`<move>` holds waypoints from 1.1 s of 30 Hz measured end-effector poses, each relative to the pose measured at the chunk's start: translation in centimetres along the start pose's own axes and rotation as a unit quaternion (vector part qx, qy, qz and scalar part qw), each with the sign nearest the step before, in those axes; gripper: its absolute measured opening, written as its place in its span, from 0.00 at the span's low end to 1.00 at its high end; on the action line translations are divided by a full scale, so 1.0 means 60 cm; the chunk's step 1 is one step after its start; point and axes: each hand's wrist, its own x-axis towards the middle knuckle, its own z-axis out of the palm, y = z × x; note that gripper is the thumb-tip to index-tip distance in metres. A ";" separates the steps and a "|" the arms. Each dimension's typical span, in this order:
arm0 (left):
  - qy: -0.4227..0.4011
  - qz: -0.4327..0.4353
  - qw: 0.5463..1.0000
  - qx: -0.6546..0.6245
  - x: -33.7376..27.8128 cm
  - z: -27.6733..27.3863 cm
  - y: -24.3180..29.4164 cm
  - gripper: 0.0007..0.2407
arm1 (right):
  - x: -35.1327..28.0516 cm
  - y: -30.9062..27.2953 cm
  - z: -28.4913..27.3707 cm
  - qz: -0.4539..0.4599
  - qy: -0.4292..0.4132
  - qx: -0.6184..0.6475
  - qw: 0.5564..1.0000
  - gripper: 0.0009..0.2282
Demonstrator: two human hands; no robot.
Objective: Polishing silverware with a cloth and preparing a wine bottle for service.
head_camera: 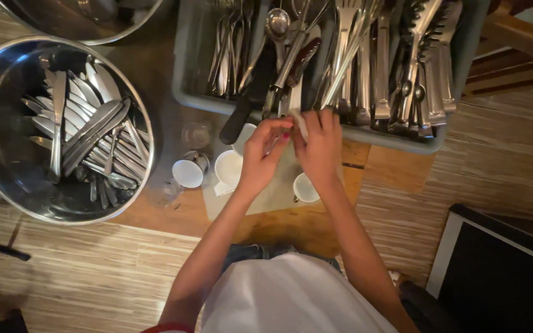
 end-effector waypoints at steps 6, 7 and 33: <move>-0.021 0.057 0.991 0.122 -0.004 0.001 0.003 0.10 | -0.012 0.004 -0.005 0.030 0.005 0.000 1.000 0.14; -0.023 0.058 0.990 0.123 -0.006 0.000 0.005 0.10 | -0.015 0.008 -0.008 0.032 0.007 0.000 0.999 0.14; -0.055 0.050 0.996 0.047 -0.082 0.059 0.020 0.11 | -0.126 -0.037 -0.164 0.137 -0.013 0.361 0.922 0.21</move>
